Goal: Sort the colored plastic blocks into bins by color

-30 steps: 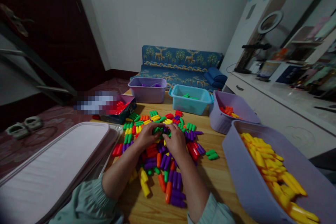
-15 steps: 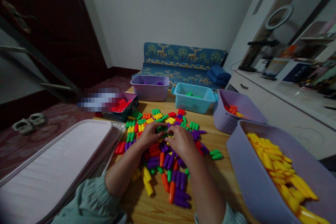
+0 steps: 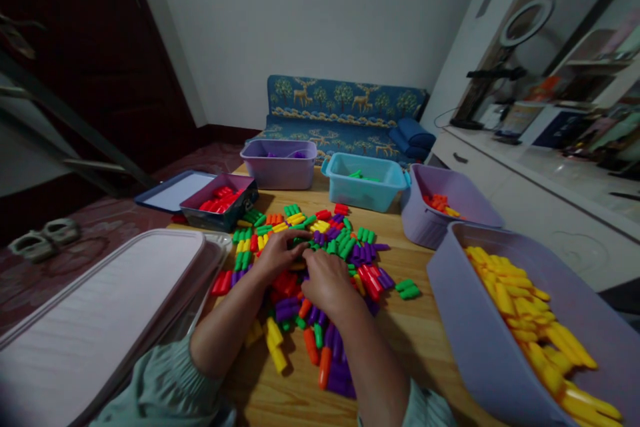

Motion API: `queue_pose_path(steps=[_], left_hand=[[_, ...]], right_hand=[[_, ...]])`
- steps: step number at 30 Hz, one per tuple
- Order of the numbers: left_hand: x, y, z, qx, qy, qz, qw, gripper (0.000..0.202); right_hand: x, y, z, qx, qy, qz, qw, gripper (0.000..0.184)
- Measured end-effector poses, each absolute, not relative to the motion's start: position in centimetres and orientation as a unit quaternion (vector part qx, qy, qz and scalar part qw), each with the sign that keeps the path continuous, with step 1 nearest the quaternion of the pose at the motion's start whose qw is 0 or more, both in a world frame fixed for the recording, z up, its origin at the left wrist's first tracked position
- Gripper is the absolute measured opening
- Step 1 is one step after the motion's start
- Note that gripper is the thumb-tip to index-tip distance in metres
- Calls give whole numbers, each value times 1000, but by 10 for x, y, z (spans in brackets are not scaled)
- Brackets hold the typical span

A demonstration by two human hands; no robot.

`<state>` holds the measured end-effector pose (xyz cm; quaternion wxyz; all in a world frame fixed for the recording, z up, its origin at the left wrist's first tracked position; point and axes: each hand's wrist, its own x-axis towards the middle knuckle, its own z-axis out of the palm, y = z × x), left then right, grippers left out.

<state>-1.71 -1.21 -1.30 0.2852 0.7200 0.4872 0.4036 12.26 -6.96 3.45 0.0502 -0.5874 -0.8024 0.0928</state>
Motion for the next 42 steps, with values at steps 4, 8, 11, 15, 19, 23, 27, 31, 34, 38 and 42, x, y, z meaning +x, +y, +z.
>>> queue_pose_path(steps=[4,8,11,15,19,23,27,31,34,38,42], left_hand=[[-18,-10,-15,715,490,407,287,26],[-18,-9,-18,714,487,414,285,25],[-17,-8,-19,716,489,412,280,25],[-16,-8,-19,716,489,414,276,26],[-16,-10,-17,719,486,410,280,27],[-17,-10,-16,720,491,407,274,26],[-17,-10,-18,716,489,415,277,26],[-17,-11,-15,701,484,440,285,23],[-16,-14,-10,686,472,472,287,21],[-15,-17,-6,671,433,511,317,28],[-15,-17,-4,700,381,510,324,42]], right_hand=[[130,-59,31,-639,-751,89,145,24],[137,-47,21,-646,-715,51,261,25],[140,-43,12,-604,-751,45,263,45],[140,-42,7,-576,-784,44,228,61],[137,-43,10,-609,-769,37,190,52],[138,-44,11,-637,-751,37,170,41],[139,-41,7,-638,-731,56,235,35],[138,-37,3,-607,-681,141,384,27],[136,-34,1,-579,-595,289,476,35],[132,-31,-3,-527,-513,413,537,44],[127,-30,-5,-474,-512,459,550,41]])
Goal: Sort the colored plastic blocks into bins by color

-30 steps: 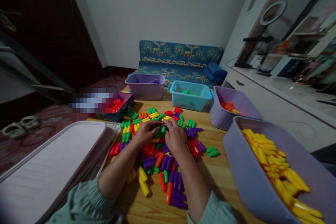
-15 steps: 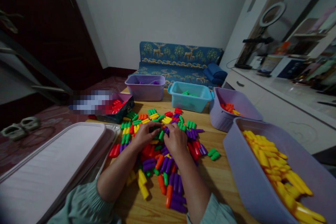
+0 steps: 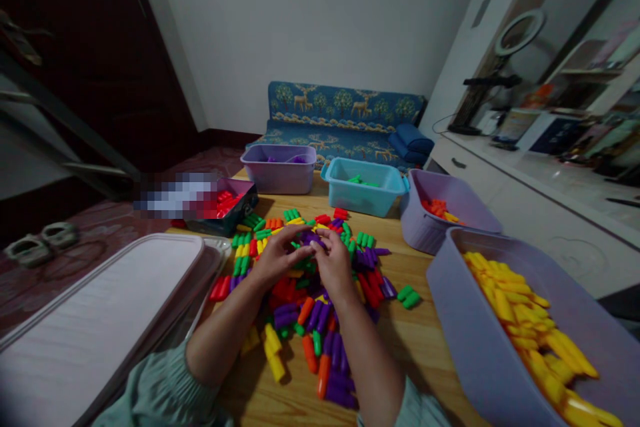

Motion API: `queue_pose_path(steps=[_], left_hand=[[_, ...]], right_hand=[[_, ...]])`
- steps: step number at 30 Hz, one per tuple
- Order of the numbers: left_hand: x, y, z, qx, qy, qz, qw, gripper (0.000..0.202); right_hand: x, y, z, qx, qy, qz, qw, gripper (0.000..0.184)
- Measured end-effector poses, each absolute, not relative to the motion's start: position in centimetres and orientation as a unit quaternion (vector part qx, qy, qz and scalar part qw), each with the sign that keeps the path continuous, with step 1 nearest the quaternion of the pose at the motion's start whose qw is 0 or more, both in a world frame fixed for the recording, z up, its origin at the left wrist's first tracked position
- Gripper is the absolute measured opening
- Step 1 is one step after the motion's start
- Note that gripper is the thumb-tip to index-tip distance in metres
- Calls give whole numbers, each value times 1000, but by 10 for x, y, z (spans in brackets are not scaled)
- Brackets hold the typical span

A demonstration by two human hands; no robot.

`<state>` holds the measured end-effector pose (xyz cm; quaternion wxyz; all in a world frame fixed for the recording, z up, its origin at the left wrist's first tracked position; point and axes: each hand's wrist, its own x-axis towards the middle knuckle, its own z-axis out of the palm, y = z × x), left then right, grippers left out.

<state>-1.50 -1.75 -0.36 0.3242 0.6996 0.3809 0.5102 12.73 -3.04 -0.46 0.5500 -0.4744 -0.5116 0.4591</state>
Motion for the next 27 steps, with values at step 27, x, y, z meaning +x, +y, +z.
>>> queue_pose_path(steps=[27], left_hand=[[-23,-6,-11,373,392,632,555,38]], right_hand=[[237,-34,25,-717,-686,95,82,50]])
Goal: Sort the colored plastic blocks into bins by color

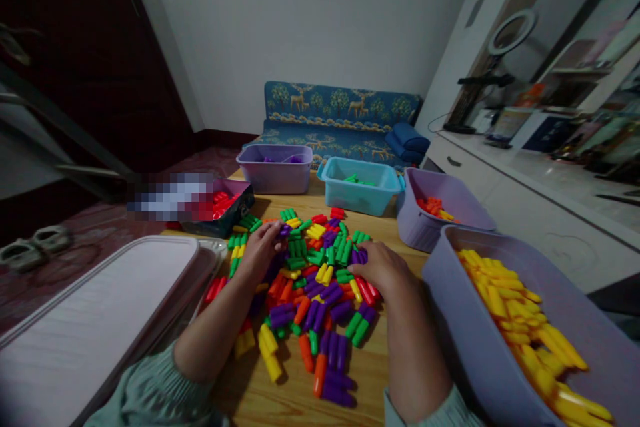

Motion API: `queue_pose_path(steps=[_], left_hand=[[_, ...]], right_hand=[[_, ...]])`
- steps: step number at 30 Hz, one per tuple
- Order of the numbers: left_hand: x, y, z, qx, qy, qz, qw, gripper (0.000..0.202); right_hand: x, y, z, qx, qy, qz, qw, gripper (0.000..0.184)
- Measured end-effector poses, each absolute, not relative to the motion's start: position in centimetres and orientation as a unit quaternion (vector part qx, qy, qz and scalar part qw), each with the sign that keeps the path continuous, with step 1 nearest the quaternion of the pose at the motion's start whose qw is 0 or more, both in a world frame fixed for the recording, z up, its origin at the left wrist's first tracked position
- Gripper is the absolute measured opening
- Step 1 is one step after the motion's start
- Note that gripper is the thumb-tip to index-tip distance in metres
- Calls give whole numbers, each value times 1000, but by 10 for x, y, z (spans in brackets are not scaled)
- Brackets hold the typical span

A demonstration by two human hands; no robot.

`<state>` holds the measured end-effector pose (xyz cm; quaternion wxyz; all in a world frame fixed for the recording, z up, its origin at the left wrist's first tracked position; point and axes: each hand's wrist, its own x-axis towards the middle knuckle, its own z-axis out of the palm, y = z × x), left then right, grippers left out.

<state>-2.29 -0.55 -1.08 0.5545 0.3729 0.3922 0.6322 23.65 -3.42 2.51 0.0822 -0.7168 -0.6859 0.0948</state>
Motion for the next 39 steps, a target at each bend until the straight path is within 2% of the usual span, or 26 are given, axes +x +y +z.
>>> queue_pose_path(steps=[5,11,14,18,22,30,35,39], left_hand=[[-23,-5,-12,371,388,628,563,40],[-23,-8,-8,386,366,618,579,36],[-22,-12,-4,418,388,584,577,39],[-20,-17,0,480,412,542,554,42],[-18,-19,2,542,406,533,507,47],[-20,-15,1,515,452,568,456,43],[-17,-17,0,515,417,549,509,41],[-14,-18,-2,531,403,547,506,38]], right_hand=[[217,-38,27,-719,-690,59,63,42],[204,-40,45,-733,-671,37,102,29],[192,-37,46,-714,-664,74,209,26],[171,-34,40,-632,-598,257,421,28],[148,-38,34,-535,-510,432,517,36],[136,-41,28,-474,-426,524,566,33],[133,-39,22,-447,-423,553,562,46],[129,-38,18,-464,-444,521,563,51]])
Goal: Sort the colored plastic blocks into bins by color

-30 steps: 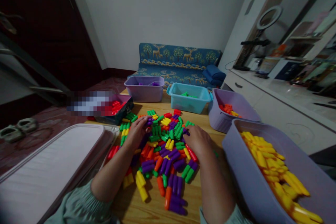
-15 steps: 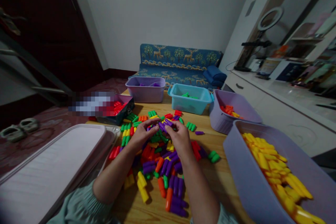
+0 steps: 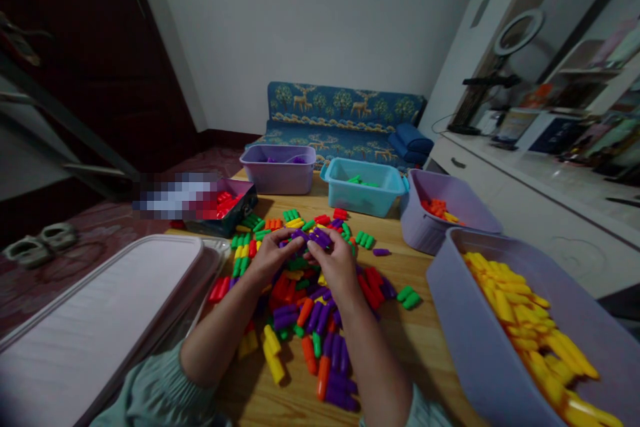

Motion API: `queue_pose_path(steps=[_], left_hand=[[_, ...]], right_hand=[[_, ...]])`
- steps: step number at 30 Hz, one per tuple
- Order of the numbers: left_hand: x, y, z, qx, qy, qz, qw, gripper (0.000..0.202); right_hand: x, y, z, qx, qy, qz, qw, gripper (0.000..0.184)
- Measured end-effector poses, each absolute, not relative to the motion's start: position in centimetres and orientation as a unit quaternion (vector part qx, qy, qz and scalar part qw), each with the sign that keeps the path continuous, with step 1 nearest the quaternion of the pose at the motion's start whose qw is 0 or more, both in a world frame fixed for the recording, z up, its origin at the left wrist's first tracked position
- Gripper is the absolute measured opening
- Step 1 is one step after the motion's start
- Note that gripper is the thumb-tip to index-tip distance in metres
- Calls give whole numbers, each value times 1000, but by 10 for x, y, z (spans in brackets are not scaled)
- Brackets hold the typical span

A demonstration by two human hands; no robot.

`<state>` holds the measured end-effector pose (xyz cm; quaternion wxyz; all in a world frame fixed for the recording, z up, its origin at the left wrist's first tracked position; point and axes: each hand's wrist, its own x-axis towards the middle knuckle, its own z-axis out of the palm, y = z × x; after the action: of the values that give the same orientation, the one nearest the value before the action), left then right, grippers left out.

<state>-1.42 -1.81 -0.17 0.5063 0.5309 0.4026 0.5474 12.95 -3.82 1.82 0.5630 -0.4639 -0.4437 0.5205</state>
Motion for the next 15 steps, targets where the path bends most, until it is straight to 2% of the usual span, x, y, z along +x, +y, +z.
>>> queue_pose_path(steps=[6,11,15], left_hand=[[-15,-16,-8,588,449,520,427,31],[-22,-11,-9,560,442,531,458,32],[-25,-9,-7,539,458,553,441,33]], right_hand=[[131,-36,11,-490,-437,501,564,44],[139,-33,6,-479,-389,554,559,44],[148,-26,-1,-526,-452,435,574,42]])
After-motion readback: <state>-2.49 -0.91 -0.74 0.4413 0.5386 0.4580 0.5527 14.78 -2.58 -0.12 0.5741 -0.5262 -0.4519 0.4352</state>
